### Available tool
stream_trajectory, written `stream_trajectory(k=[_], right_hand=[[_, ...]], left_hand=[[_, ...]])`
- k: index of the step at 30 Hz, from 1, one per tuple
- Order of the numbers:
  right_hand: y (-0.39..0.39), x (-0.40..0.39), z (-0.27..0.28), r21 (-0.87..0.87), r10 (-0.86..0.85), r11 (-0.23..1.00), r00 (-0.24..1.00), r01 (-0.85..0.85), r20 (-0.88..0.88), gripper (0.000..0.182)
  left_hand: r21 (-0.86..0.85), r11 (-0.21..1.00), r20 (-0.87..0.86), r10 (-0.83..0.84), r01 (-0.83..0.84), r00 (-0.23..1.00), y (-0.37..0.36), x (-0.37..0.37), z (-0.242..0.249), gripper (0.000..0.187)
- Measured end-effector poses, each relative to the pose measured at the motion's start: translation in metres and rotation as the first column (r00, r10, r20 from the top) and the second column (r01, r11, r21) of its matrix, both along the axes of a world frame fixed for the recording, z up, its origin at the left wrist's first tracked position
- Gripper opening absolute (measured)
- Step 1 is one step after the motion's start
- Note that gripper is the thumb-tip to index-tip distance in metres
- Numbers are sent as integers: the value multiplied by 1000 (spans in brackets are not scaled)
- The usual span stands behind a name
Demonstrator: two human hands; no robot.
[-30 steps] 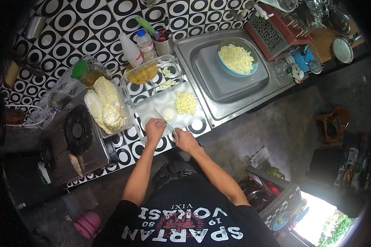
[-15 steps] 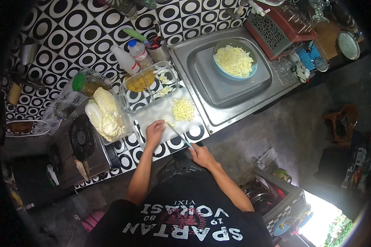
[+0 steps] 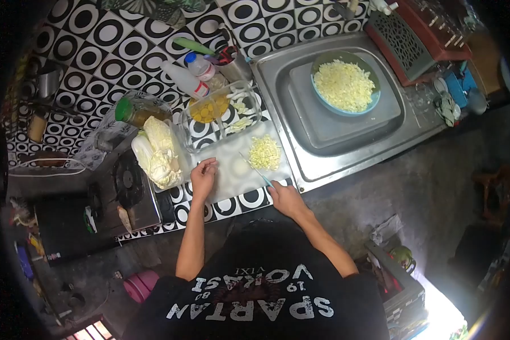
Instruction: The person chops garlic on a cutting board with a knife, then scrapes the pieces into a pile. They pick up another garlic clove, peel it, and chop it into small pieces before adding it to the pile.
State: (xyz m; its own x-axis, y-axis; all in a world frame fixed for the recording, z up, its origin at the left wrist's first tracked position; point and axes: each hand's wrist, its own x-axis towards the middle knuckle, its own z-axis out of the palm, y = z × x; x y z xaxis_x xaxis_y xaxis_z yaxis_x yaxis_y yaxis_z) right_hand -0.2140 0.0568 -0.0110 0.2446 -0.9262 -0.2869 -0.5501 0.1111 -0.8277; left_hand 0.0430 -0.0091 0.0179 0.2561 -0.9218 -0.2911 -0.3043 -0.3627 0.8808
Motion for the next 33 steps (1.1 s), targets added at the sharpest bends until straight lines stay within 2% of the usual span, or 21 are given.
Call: stream_trajectory(k=[2,4,5,7,8,9,11,12,14,15,18,21,23,25,26,27,29,33], right_hand=[[0,-8,13,-95,-12,995,1000,12,6,27],[1,-18,23,-70,-56,996,998,59,37,24],[4,-22,25,-64,-75,995,997,77,31,26],[4,-28,27,-65,-97,993,994,100,44,27],[-1,-31,29,-77,-113,990,991,118,65,29],[-4,-32,32,-85,-105,990,993,110,61,29],[-9,-32,38,-141,-132,977,976,158,175,28],[-11,-33,41,-88,-145,983,978,160,151,28],[-15,-34,43,-63,-129,989,986,136,105,28],[-18,-35,44,-37,-118,992,991,120,62,28],[-18,-38,46,-84,-133,987,990,136,47,33],[-12,-39,44,-100,-196,975,979,201,52,32],[-12,-38,40,-122,-209,969,976,214,54,31],[-11,-37,39,-40,-225,973,973,227,60,29],[-11,-36,34,-66,-223,972,973,227,66,29],[-12,-34,34,-72,-214,973,974,219,68,29],[-13,-32,33,-68,-167,983,986,169,24,29],[-17,-27,38,-58,-94,994,995,96,29,30]], left_hand=[[-39,999,22,2,-2,1000,-2,2,-2,24],[-137,990,52,-22,29,998,-11,2,-6,20],[-133,991,48,-27,33,998,-13,2,-10,20],[-215,959,250,-127,183,960,-27,-11,7,16],[-202,956,317,-143,214,938,-35,-18,12,16],[-210,956,313,-134,206,940,-45,-23,11,16],[-215,922,378,-225,322,898,-69,-29,8,19],[-220,923,376,-220,317,900,-83,-31,1,19],[-259,866,657,-166,427,735,-106,-34,-17,20],[-270,864,653,-161,426,740,-111,-36,-17,20],[14,888,766,-305,460,566,-124,-44,-16,17],[80,890,742,-354,449,570,-128,-40,-20,16],[17,903,744,-298,429,598,-123,-36,-20,14],[-169,923,612,-177,346,771,-116,-30,-17,15],[-270,892,626,-124,363,770,-113,-26,-14,17],[-275,893,627,-113,355,771,-112,-22,-11,17],[-192,959,314,-142,210,939,-108,-14,-7,17],[-268,906,472,-172,327,865,-100,-8,-11,19]])
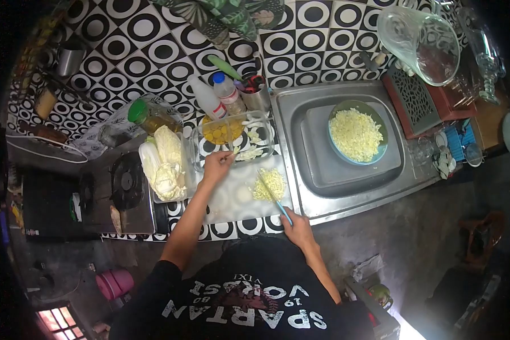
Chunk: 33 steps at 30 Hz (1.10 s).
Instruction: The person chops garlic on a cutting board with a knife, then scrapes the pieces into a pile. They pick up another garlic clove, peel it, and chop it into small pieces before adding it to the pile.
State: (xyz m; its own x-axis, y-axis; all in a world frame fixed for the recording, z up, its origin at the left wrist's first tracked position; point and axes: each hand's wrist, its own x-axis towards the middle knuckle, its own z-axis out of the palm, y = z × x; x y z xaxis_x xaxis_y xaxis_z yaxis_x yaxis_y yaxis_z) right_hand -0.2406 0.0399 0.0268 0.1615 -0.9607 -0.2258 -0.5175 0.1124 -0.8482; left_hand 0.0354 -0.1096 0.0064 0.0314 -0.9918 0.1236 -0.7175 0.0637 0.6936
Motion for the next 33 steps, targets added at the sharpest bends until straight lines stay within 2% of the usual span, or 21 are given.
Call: stream_trajectory(k=[5,7,8,10,11,15,18,20,23,27,29,30,32,33], right_hand=[[2,1,-4,-28,10,1000,1000,-10,-22,30],[2,0,-1,-17,2,1000,1000,-2,-26,30],[2,0,0,-22,-4,1000,1000,3,-29,30],[4,0,-1,-17,-19,1000,1000,18,-24,32],[4,0,-2,-19,-21,1000,999,21,-28,32],[7,0,-2,1,-41,999,999,41,-18,32],[7,-2,-6,-6,-55,998,998,55,-15,32],[9,-2,-8,-16,-72,997,997,72,-4,32],[8,-2,-7,-16,-73,997,997,72,-5,32],[7,-3,-8,-43,-73,997,997,71,-41,32],[6,-3,-7,-6,-67,998,997,67,-40,32],[7,-3,-9,-4,-61,998,997,61,-39,32],[6,-3,-13,-13,-56,998,998,56,-26,32],[4,-3,-10,-13,-50,999,998,50,-26,32]], left_hand=[[33,999,-125,23,-19,992,-1,-16,7,20],[72,992,20,-110,108,994,-5,-22,10,20],[66,991,16,-115,114,993,-8,-25,9,20],[70,986,314,-165,151,935,-8,-29,8,18],[137,985,291,-142,106,946,-10,-32,7,17],[150,979,355,-182,137,917,-18,-37,7,17],[226,963,380,-225,146,897,-28,-36,6,15],[339,926,348,-288,166,892,-33,-36,7,16],[414,901,387,-301,128,872,-39,-35,7,19],[464,874,349,-333,147,876,-48,-27,9,23],[471,847,249,-395,246,884,-54,-17,-9,24],[472,848,249,-391,241,886,-53,-14,-10,24],[403,884,48,-278,236,959,-52,-12,-13,21],[402,886,48,-273,231,961,-51,-13,-11,21]])
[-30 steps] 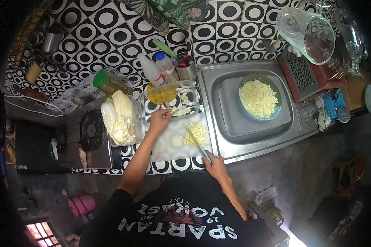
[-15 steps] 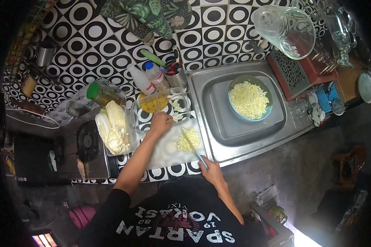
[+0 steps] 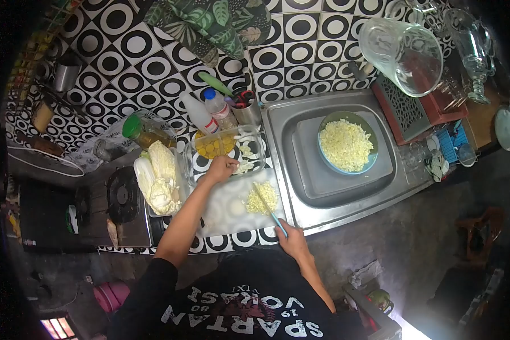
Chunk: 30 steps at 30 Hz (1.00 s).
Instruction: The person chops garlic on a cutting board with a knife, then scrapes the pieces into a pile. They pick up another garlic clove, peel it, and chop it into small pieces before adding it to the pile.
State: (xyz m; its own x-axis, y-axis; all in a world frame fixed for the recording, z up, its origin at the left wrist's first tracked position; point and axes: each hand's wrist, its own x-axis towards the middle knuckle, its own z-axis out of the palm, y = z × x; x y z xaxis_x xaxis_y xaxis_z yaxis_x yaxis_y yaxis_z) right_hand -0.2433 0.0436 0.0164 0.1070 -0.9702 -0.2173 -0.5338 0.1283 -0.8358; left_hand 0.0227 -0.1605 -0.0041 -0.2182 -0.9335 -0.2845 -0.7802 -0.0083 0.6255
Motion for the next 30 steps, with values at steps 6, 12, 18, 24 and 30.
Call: stream_trajectory(k=[6,12,18,24,30], right_hand=[[-5,1,11,72,27,997,999,-28,21,30],[-9,2,14,115,22,993,999,-26,36,30],[-8,3,12,113,55,992,999,-55,3,31],[-8,-1,9,130,38,991,999,-38,6,32],[-4,-2,2,99,4,995,1000,-5,9,32]], left_hand=[[-49,917,-426,338,-395,839,11,3,5,13],[-371,728,-165,560,-577,812,34,30,2,12],[-267,860,-40,441,-435,897,37,44,-21,15],[-368,888,93,329,-275,940,30,51,-19,20],[-68,822,-374,505,-566,778,41,60,-3,21]])
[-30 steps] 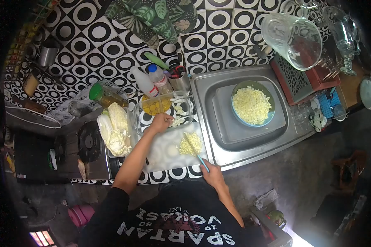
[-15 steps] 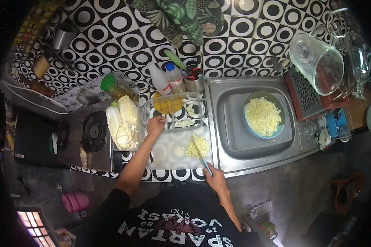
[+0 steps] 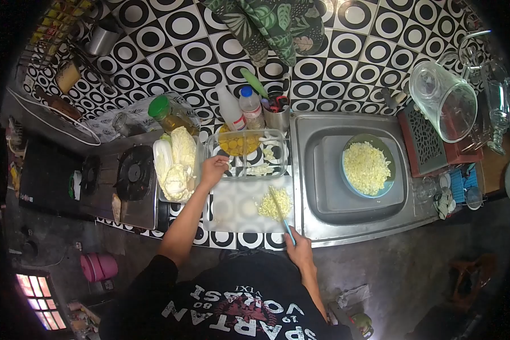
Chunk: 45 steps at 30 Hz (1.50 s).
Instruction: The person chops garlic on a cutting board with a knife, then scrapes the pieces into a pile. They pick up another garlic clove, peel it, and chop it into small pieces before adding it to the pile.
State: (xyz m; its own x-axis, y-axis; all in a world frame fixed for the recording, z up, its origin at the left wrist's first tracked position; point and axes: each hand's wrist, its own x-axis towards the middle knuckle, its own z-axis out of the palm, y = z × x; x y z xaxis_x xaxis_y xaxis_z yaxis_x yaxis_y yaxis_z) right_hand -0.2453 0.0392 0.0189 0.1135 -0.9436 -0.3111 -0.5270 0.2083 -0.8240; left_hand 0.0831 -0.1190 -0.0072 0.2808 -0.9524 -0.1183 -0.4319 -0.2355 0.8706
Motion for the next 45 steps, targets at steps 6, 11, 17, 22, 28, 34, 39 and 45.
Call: stream_trajectory(k=[6,11,17,22,28,34,39,45], right_hand=[[0,3,2,-9,30,999,1000,-30,-3,31],[0,1,1,-46,58,997,998,-59,-23,31],[5,0,-12,-119,40,992,998,-45,-50,33],[10,1,-16,-210,20,977,1000,-24,-20,34],[10,8,6,-153,31,988,999,-37,-40,35],[11,30,28,-31,137,990,990,-138,-45,34],[28,44,10,-20,129,991,988,-131,-84,35],[45,59,-8,-35,125,991,987,-129,-101,34]], left_hand=[[-9,998,-277,60,-66,959,8,9,-3,30],[-163,985,27,-53,57,998,17,-3,12,33],[-381,924,117,28,19,993,22,-23,42,29],[-378,925,85,-9,41,996,43,-27,28,26],[-220,971,42,-92,99,995,98,-57,14,24],[-63,888,419,-390,455,820,131,-40,-20,31],[99,869,597,-441,484,670,145,-36,14,38],[90,856,493,-483,509,724,140,-48,-25,28]])
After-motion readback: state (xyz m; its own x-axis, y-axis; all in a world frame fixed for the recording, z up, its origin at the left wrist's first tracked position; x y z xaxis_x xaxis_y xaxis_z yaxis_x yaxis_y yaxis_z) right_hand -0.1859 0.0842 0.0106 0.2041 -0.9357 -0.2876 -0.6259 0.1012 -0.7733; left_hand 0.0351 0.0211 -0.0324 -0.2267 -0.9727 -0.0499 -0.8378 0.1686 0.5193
